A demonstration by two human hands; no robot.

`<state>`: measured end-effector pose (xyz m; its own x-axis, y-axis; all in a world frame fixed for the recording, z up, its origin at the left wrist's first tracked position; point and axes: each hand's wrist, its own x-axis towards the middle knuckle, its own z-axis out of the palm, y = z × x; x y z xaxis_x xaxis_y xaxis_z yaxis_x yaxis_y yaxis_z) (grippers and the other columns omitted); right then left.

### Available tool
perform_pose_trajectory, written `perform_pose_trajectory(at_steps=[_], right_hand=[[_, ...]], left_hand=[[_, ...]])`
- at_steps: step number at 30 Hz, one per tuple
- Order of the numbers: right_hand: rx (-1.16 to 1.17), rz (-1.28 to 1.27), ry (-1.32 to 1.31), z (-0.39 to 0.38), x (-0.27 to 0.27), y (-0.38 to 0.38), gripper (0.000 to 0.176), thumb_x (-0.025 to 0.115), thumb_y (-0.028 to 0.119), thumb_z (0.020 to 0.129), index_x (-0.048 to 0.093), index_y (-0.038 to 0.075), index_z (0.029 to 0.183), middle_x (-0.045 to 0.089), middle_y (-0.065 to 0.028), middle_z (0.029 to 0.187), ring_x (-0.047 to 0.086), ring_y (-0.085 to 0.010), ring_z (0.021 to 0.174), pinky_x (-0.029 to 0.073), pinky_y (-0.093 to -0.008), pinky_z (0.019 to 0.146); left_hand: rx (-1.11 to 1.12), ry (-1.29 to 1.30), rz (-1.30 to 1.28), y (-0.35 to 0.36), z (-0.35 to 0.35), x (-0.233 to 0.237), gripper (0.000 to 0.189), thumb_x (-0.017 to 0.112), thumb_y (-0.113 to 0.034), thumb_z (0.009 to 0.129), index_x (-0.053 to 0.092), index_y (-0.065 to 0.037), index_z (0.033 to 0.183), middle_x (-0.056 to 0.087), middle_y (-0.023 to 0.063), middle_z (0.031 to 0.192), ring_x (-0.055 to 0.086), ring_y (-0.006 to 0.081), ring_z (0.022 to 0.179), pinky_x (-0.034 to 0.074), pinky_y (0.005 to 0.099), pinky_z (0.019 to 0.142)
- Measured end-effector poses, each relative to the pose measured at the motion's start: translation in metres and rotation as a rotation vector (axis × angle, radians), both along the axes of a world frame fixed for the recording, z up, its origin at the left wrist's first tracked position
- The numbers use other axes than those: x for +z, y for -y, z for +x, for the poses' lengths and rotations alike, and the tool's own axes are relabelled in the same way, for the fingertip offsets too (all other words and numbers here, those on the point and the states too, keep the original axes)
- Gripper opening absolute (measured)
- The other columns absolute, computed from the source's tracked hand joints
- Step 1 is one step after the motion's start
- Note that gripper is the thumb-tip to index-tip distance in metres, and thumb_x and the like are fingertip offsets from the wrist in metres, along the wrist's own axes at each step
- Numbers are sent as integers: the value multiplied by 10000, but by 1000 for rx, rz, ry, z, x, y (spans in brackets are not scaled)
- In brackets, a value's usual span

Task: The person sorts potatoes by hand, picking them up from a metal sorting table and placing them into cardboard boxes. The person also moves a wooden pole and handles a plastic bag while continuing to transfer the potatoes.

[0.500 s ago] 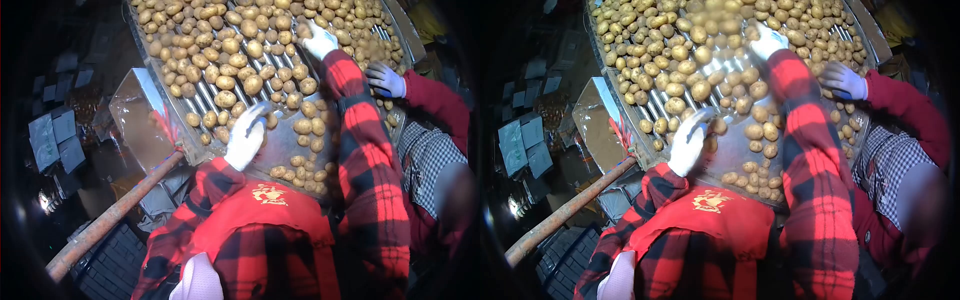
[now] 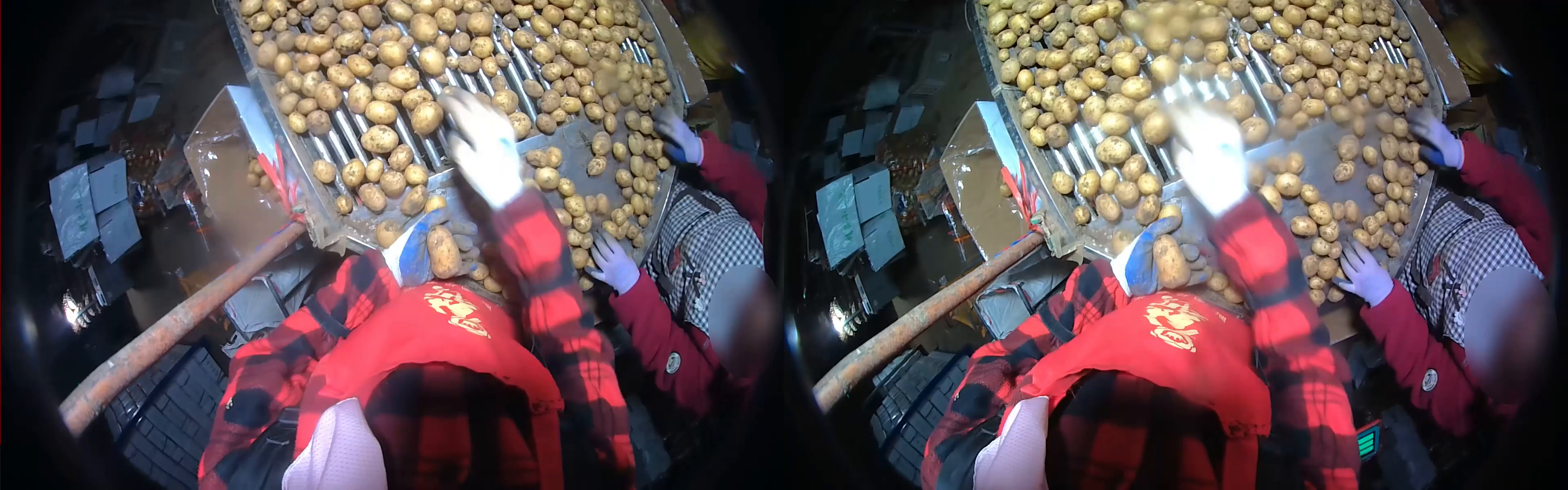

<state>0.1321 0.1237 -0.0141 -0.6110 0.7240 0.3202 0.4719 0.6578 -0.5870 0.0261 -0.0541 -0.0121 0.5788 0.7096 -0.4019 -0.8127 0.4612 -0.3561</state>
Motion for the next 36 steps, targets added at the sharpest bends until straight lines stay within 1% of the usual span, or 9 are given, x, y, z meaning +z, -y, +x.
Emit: perform_pose_trajectory(at_steps=[3, 8, 10, 14, 18, 23, 28, 32, 36], right_hand=[[97, 438, 297, -46, -47, 3, 356, 649, 134, 806, 654, 136, 1163, 594, -109, 1279, 566, -324, 1165, 452, -414, 957], [124, -6, 345, -6, -28, 20, 474, 765, 223, 709, 657, 93, 1152, 628, -141, 1076, 617, -367, 972, 520, -460, 830], [-132, -272, 72, 1, -7, 35, 425, 743, 270, 808, 672, 76, 1180, 644, -151, 1142, 617, -346, 1030, 489, -471, 914], [272, -781, -74, -4, 17, 72, 460, 638, 301, 931, 629, 49, 1316, 599, -219, 1353, 617, -368, 1151, 486, -460, 997], [329, -90, 186, -72, -34, 42, 436, 597, 212, 882, 639, 201, 1316, 558, -116, 1397, 557, -339, 1202, 495, -456, 964], [293, -462, 192, -76, -76, 60, 359, 608, 190, 863, 668, 209, 1216, 587, -107, 1260, 595, -327, 1078, 508, -445, 889], [91, -430, 205, -43, -17, 68, 395, 657, 211, 833, 667, 183, 1227, 631, -136, 1057, 636, -360, 1046, 524, -442, 908], [24, -205, 392, -97, 8, 25, 453, 597, 249, 896, 572, 168, 1341, 637, -207, 1134, 642, -396, 1041, 527, -476, 909], [-132, -157, 414, -151, -34, 14, 572, 605, 289, 871, 490, 252, 1429, 618, -211, 1222, 634, -415, 1094, 516, -509, 936]], left_hand=[[-61, -189, -27, 20, -9, -22, 432, 510, -372, 1018, 592, 24, 1170, 660, 163, 1002, 619, 358, 927, 492, 506, 927], [-30, -168, -164, 43, -36, 5, 440, 484, -412, 1015, 632, -9, 1110, 610, 123, 772, 542, 319, 823, 437, 438, 882], [66, 86, -37, 53, -42, -15, 455, 502, -419, 1002, 606, -37, 1227, 654, 142, 936, 585, 373, 965, 441, 463, 918], [119, -265, -134, 56, -49, -20, 554, 527, -425, 969, 489, -148, 1447, 498, 205, 1471, 529, 487, 1258, 505, 502, 917], [154, 48, 27, 63, -61, -9, 575, 533, -473, 979, 471, -156, 1455, 431, 243, 1520, 577, 493, 1204, 540, 491, 816], [146, -35, 54, 86, -58, 3, 648, 542, -447, 985, 391, -127, 1528, 450, 274, 1500, 619, 449, 1181, 579, 470, 768], [190, 44, -5, 90, -69, -1, 703, 517, -519, 978, 364, -125, 1540, 485, 214, 1470, 599, 459, 1181, 542, 493, 822], [339, -347, -76, 59, -65, 8, 621, 522, -506, 999, 444, -118, 1477, 486, 185, 1502, 621, 376, 1176, 549, 422, 850], [247, -129, 101, 57, -77, 2, 609, 516, -536, 1006, 482, -116, 1445, 588, 188, 1368, 631, 372, 1153, 560, 445, 879]])
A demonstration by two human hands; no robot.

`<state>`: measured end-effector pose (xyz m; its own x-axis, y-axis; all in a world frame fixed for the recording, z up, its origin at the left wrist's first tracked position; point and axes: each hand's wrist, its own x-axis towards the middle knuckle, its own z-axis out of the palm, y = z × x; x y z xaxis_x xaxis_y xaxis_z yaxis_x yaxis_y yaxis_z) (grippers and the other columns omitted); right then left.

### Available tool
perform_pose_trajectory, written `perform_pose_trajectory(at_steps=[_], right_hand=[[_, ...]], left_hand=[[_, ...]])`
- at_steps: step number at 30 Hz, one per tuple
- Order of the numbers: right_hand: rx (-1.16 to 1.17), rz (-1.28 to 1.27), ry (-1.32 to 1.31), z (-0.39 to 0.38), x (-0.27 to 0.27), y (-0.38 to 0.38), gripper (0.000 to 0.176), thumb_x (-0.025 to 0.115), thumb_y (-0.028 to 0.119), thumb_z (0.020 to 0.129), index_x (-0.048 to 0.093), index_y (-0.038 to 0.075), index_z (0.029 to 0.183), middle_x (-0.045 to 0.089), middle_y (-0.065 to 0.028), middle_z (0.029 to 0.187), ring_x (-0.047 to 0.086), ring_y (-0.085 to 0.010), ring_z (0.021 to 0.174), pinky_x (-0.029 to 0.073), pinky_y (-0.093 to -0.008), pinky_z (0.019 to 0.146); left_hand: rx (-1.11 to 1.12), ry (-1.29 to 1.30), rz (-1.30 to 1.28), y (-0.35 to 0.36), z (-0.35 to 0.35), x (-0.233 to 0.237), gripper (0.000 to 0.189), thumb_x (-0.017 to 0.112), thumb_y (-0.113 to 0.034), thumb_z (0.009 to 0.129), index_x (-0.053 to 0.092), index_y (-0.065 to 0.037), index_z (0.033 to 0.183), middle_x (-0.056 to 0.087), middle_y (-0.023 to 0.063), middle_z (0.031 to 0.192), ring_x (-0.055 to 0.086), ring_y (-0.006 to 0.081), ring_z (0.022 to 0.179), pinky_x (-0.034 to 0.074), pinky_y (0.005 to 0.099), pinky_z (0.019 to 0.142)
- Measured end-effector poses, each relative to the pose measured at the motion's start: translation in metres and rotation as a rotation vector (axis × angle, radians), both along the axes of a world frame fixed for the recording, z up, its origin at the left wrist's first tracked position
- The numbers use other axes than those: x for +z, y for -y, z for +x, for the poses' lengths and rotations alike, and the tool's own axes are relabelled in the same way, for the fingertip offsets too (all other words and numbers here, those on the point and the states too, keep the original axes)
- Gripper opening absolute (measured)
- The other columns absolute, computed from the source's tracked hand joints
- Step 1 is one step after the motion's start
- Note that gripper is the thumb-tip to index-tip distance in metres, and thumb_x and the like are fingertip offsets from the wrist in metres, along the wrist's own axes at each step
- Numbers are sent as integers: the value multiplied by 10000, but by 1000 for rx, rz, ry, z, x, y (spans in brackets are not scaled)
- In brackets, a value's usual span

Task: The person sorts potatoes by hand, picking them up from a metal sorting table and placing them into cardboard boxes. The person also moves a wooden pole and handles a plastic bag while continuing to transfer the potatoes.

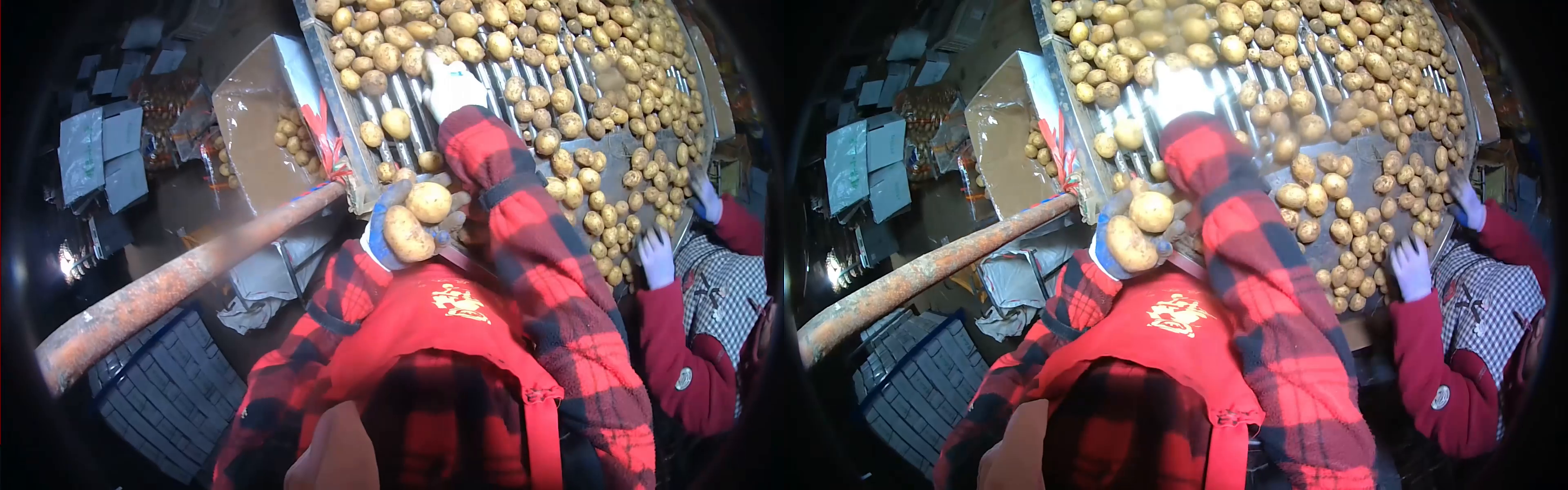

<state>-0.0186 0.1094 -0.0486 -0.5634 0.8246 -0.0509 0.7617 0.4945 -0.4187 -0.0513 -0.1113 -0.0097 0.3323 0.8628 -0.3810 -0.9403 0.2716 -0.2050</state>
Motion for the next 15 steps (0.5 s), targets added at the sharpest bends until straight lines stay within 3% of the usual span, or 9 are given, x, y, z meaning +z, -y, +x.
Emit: perform_pose_trajectory(at_steps=[2, 4, 5, 7, 8, 11, 13, 14, 15], right_hand=[[28, -50, 3, 11, -6, -7, 568, 579, 371, 886, 495, 286, 1442, 613, -234, 1266, 631, -403, 1121, 510, -497, 957], [100, -187, -70, 27, 2, -22, 589, 624, 358, 880, 503, 285, 1451, 627, -215, 1260, 651, -328, 1093, 523, -423, 940], [-41, -405, -201, 36, 8, -19, 605, 678, 287, 875, 513, 273, 1457, 639, -180, 1249, 663, -241, 1036, 546, -364, 878], [7, -300, -448, 74, -37, -19, 734, 701, 228, 909, 359, 202, 1557, 614, -156, 1283, 660, -223, 1009, 569, -346, 811], [-100, -479, -627, 90, -25, -9, 677, 674, 226, 931, 371, 168, 1534, 594, -172, 1315, 639, -241, 1078, 564, -367, 861], [-276, -1040, -1241, 132, 31, 49, 506, 610, 217, 980, 449, 92, 1443, 569, -196, 1329, 606, -272, 1201, 566, -413, 962], [-241, -1110, -1385, 155, 39, 80, 561, 667, 268, 965, 438, 72, 1438, 614, -172, 1239, 644, -257, 1124, 586, -387, 907], [-505, -1365, -1401, 164, 47, 90, 609, 706, 309, 945, 436, 64, 1433, 638, -166, 1190, 652, -250, 1098, 587, -370, 890], [-421, -1460, -1207, 174, 65, 107, 627, 721, 330, 930, 450, 56, 1424, 652, -153, 1156, 642, -246, 1122, 581, -365, 888]], left_hand=[[-3, -29, -23, 1, -3, 13, 615, 506, -527, 1009, 484, -95, 1446, 591, 189, 1363, 629, 374, 1161, 565, 442, 862], [3, -49, -165, 2, -5, 19, 614, 506, -514, 989, 495, -100, 1442, 585, 179, 1384, 676, 347, 1015, 572, 428, 741], [-27, -85, -162, 7, -10, 14, 611, 509, -493, 997, 483, -71, 1438, 591, 189, 1368, 677, 325, 1000, 566, 405, 728], [-28, -22, -96, 14, -19, 0, 600, 498, -500, 1005, 499, -65, 1418, 597, 183, 1353, 655, 329, 1056, 567, 415, 784], [-19, 37, -37, 17, -22, -3, 592, 488, -507, 1013, 516, -58, 1398, 603, 176, 1338, 634, 333, 1111, 567, 425, 839], [-35, -86, -103, 20, -26, 19, 563, 462, -510, 1022, 525, -90, 1392, 582, 174, 1378, 623, 338, 1115, 557, 461, 819], [-55, -121, -172, 24, -33, 26, 556, 453, -510, 1025, 521, -103, 1398, 574, 173, 1392, 620, 342, 1120, 553, 476, 817], [-66, -60, -138, 30, -38, 26, 572, 457, -515, 1016, 504, -109, 1416, 564, 178, 1399, 626, 348, 1107, 554, 467, 807], [-75, 1, -104, 36, -44, 24, 590, 462, -520, 1006, 487, -115, 1434, 555, 183, 1406, 631, 354, 1093, 555, 457, 796]])
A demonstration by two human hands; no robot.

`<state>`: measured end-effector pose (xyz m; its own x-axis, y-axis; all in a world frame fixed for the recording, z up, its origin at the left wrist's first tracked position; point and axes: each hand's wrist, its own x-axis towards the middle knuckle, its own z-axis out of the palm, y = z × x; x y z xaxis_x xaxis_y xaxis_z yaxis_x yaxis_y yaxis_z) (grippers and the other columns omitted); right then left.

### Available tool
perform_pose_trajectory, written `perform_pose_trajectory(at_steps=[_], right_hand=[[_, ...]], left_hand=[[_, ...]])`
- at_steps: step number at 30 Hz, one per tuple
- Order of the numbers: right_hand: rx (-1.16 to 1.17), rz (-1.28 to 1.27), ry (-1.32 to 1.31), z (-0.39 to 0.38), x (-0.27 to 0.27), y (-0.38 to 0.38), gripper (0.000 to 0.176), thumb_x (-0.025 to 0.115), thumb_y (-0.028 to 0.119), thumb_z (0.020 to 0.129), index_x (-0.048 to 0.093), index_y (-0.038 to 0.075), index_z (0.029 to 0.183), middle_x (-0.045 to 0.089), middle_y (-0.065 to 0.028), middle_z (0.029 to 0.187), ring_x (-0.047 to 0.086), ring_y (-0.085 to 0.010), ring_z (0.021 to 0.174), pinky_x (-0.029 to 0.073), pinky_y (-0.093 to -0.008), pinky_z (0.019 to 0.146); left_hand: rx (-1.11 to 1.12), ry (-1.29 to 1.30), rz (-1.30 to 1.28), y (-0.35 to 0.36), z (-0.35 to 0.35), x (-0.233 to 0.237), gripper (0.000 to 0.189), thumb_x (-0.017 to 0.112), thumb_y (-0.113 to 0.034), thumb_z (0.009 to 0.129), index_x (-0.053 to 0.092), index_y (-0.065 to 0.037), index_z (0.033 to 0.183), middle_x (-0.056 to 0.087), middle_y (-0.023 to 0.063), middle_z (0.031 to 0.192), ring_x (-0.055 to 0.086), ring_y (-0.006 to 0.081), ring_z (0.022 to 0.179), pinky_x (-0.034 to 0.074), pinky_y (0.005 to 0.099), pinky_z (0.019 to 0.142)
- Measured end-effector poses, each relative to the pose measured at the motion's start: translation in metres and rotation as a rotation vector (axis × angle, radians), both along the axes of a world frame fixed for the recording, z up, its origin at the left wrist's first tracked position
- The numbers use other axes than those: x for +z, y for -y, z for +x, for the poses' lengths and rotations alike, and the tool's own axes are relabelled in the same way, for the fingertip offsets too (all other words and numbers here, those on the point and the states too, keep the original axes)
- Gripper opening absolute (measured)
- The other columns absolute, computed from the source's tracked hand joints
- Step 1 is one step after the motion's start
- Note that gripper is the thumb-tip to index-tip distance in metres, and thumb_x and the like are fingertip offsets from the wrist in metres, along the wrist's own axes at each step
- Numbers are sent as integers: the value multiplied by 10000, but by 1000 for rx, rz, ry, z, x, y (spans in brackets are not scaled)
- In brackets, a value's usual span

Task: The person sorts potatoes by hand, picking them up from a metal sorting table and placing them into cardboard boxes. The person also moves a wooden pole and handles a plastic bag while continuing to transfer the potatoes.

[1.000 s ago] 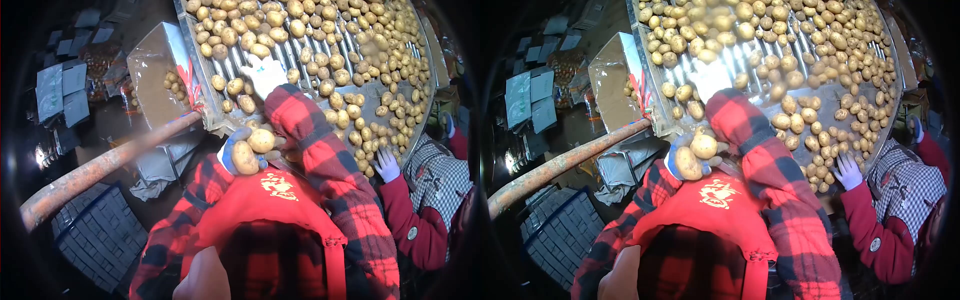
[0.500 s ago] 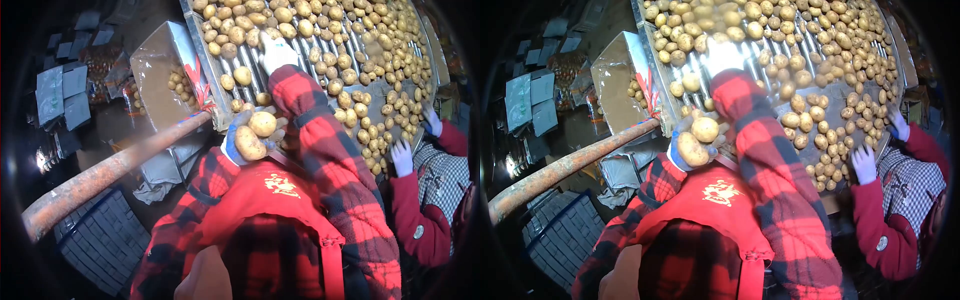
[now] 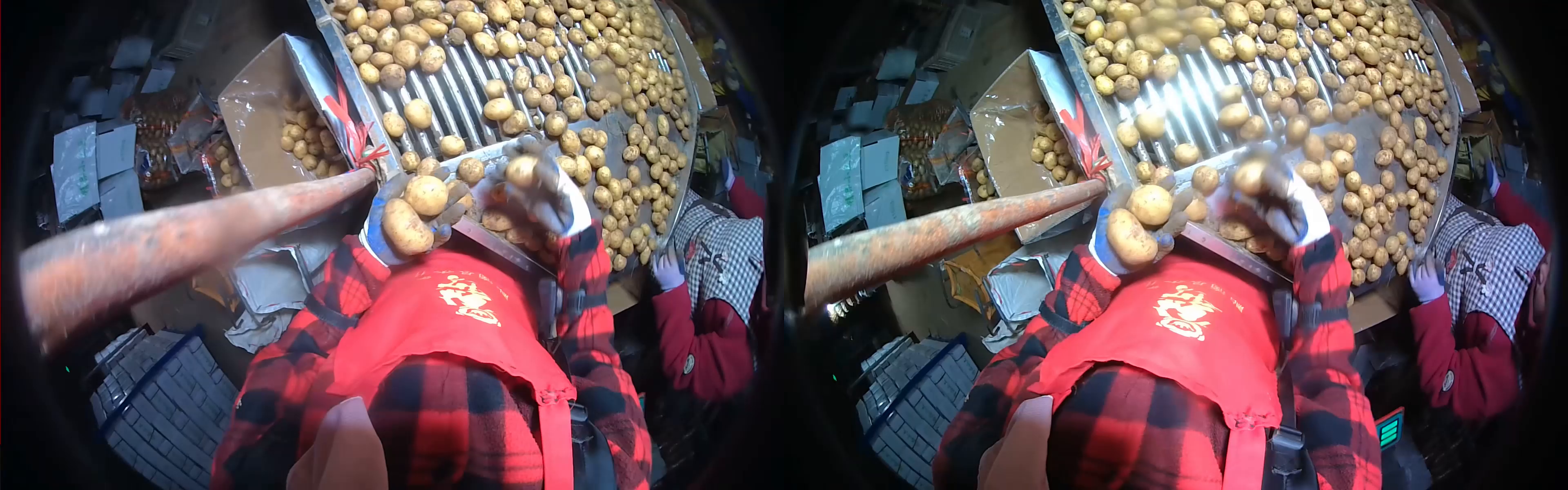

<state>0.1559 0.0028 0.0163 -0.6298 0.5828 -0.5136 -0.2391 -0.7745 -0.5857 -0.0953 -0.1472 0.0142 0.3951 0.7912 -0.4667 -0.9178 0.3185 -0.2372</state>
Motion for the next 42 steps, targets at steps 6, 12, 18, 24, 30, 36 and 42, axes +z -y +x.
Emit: perform_pose_trajectory(at_steps=[6, 12, 18, 24, 30, 36, 42], right_hand=[[642, 709, 56, -92, 84, 74, 566, 702, 347, 900, 569, 25, 1346, 657, -138, 1244, 593, -266, 1217, 477, -385, 1030], [411, 1775, 414, -258, 40, 146, 465, 573, 177, 856, 585, 78, 1310, 570, -177, 1363, 558, -330, 1221, 402, -433, 1055], [611, 1680, 340, -179, 27, 154, 471, 675, 57, 732, 645, 31, 1201, 652, -173, 1179, 640, -362, 1017, 525, -440, 863], [589, 1415, 744, -71, 22, 156, 449, 667, 29, 797, 645, 15, 1246, 669, -200, 1222, 652, -369, 1108, 512, -418, 973], [578, 1233, 882, -39, 20, 175, 434, 629, 19, 859, 636, 34, 1293, 642, -180, 1296, 597, -339, 1230, 458, -396, 1059], [487, 1192, 890, -31, 11, 182, 351, 621, 64, 872, 675, 27, 1216, 674, -182, 1219, 636, -355, 1127, 499, -414, 992], [409, 1429, 948, -14, 10, 174, 315, 599, 142, 876, 665, 43, 1167, 675, -177, 1121, 647, -376, 972, 523, -456, 871]], left_hand=[[8, -31, -24, 78, -38, -5, 680, 542, -530, 975, 442, -93, 1486, 526, 182, 1418, 628, 297, 1095, 552, 400, 804], [162, -114, 99, 126, -62, -5, 568, 604, -428, 946, 520, -65, 1375, 579, 161, 1339, 631, 278, 1115, 546, 390, 840], [499, -434, 342, 176, -132, -30, 456, 667, -325, 918, 598, -37, 1264, 633, 139, 1260, 633, 259, 1135, 540, 379, 877], [794, -736, -207, 183, -300, -31, 526, 568, -462, 937, 600, -34, 1242, 665, 142, 1180, 666, 276, 1052, 575, 410, 880], [836, -1056, -189, 167, -344, -26, 451, 666, -435, 936, 568, -230, 1326, 612, 94, 1292, 563, 308, 1271, 423, 527, 1110], [911, -1049, -114, 156, -338, -29, 474, 639, -429, 954, 572, -166, 1344, 639, 111, 1275, 634, 298, 1139, 491, 525, 1039], [362, -1965, -513, 142, -368, -39, 389, 590, -193, 991, 580, -113, 1372, 637, 121, 1266, 603, 251, 1124, 504, 427, 979]])
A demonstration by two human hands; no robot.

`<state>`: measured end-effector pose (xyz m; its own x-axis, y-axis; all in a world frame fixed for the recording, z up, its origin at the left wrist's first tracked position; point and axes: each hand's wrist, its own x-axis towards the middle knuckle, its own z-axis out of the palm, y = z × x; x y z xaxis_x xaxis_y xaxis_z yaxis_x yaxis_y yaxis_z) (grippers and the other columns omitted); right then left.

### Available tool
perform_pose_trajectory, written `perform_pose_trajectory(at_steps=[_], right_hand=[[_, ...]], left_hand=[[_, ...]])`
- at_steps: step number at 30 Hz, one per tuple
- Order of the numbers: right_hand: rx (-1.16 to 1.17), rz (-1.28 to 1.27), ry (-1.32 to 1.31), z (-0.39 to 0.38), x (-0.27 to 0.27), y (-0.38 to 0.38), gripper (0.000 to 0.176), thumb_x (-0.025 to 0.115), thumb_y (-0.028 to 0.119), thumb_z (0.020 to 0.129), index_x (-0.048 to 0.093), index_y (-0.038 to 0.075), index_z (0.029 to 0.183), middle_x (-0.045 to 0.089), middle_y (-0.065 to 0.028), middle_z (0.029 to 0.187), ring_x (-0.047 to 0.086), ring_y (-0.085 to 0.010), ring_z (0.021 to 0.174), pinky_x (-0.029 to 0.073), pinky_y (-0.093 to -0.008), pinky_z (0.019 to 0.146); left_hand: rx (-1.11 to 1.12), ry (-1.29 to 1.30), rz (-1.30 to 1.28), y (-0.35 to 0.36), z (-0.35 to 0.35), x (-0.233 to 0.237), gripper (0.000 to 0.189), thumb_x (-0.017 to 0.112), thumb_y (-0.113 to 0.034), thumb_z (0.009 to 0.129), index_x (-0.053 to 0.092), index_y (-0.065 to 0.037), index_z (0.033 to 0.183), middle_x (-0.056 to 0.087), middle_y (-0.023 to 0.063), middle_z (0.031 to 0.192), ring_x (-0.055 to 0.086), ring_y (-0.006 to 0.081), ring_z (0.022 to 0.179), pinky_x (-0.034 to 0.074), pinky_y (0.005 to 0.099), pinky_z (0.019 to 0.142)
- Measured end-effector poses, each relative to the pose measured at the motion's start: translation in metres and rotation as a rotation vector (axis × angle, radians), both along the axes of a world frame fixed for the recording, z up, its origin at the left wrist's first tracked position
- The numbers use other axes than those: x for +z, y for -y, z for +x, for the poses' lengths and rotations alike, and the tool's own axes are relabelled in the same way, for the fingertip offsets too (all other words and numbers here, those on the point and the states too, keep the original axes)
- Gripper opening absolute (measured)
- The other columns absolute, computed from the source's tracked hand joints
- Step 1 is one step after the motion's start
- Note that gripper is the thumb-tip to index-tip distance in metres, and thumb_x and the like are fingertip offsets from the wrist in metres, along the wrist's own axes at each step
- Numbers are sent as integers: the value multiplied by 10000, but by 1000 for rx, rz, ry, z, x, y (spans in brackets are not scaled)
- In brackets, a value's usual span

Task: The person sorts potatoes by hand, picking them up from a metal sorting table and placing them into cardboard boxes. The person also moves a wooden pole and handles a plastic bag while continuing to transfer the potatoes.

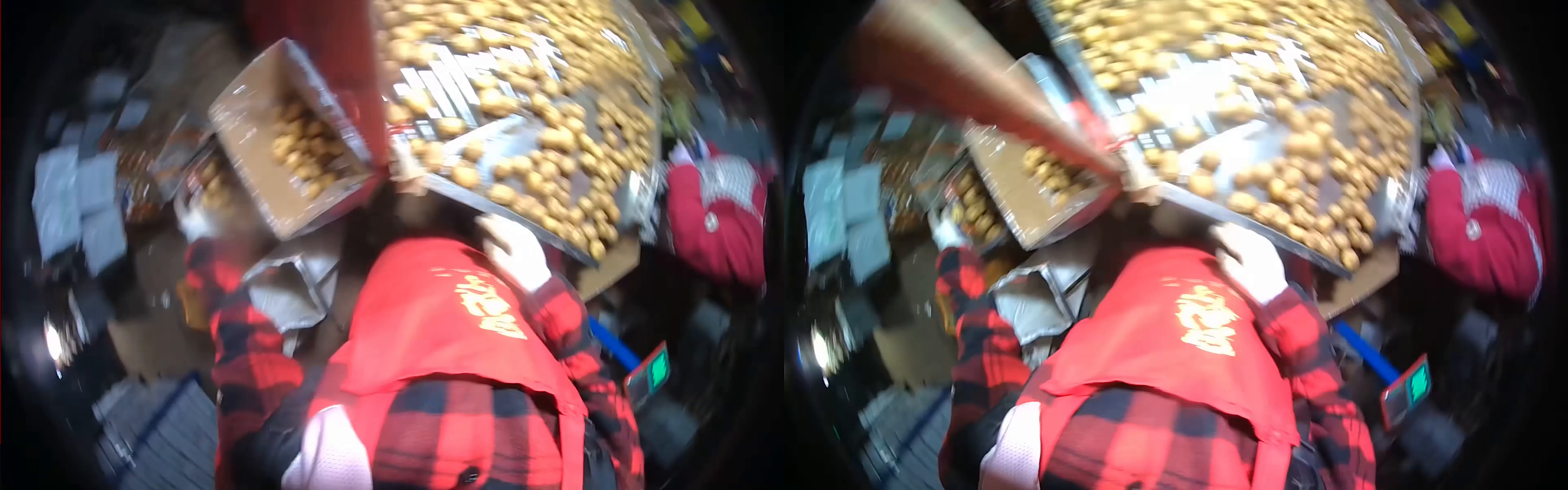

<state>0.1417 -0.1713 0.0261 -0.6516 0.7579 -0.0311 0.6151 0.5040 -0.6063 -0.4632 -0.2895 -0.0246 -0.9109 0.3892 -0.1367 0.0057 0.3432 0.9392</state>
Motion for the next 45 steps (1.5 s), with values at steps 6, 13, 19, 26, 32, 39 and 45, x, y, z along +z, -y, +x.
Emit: perform_pose_trajectory(at_steps=[6, 13, 19, 26, 32, 39, 45], right_hand=[[-66, 235, 72, -54, -34, -49, 519, 640, 274, 872, 541, 73, 1340, 544, -170, 1358, 507, -382, 1255, 387, -522, 1061], [-96, 100, 46, 32, -52, -34, 468, 677, 237, 835, 612, 122, 1284, 528, -221, 1398, 536, -412, 1223, 428, -525, 1039], [-653, 284, 168, 50, -44, -136, 406, 643, 186, 836, 657, 117, 1236, 518, -188, 1451, 549, -396, 1248, 468, -478, 1024], [-615, -20, 51, 27, -40, -181, 487, 700, 204, 808, 643, 167, 1290, 571, -193, 1255, 559, -354, 1162, 476, -452, 974], [-458, -65, -123, 72, -41, -129, 615, 681, 221, 841, 554, 125, 1435, 471, -210, 1506, 446, -387, 1379, 355, -489, 1146], [-312, 381, 76, 33, -10, -234, 486, 638, 206, 849, 632, 119, 1327, 603, -218, 1355, 571, -394, 1232, 426, -488, 1070], [103, 495, 103, -25, -96, -213, 488, 686, 165, 802, 618, 196, 1284, 528, -79, 1416, 469, -344, 1321, 367, -573, 1114]], left_hand=[[-191, -164, 18, -29, 80, -43, 319, 491, -94, 1042, 619, -56, 1332, 630, 113, 1296, 584, 236, 1171, 442, 379, 1055], [-336, 79, -18, -14, 204, -56, 397, 537, -227, 1045, 571, 18, 1355, 660, 101, 1256, 650, 203, 1056, 507, 322, 899], [-829, 890, 27, -65, 348, 12, 565, 618, -382, 1002, 513, 20, 1386, 650, 145, 1245, 652, 196, 999, 530, 327, 862], [-810, 1441, 86, -195, 438, 28, 792, 547, -505, 1001, 259, -23, 1560, 406, 238, 1530, 487, 329, 1361, 438, 473, 1109], [-501, 1863, -22, -204, 439, 24, 386, 565, -319, 1024, 569, -44, 1296, 677, 119, 1208, 694, 254, 1031, 612, 352, 756], [-777, 1875, -244, -154, 427, 15, 380, 584, -281, 1012, 593, 32, 1227, 692, 147, 1087, 688, 248, 937, 594, 331, 780], [-716, 1704, -173, -132, 402, 29, 372, 571, -259, 1022, 582, 41, 1243, 679, 166, 1137, 669, 257, 1010, 573, 350, 853]])
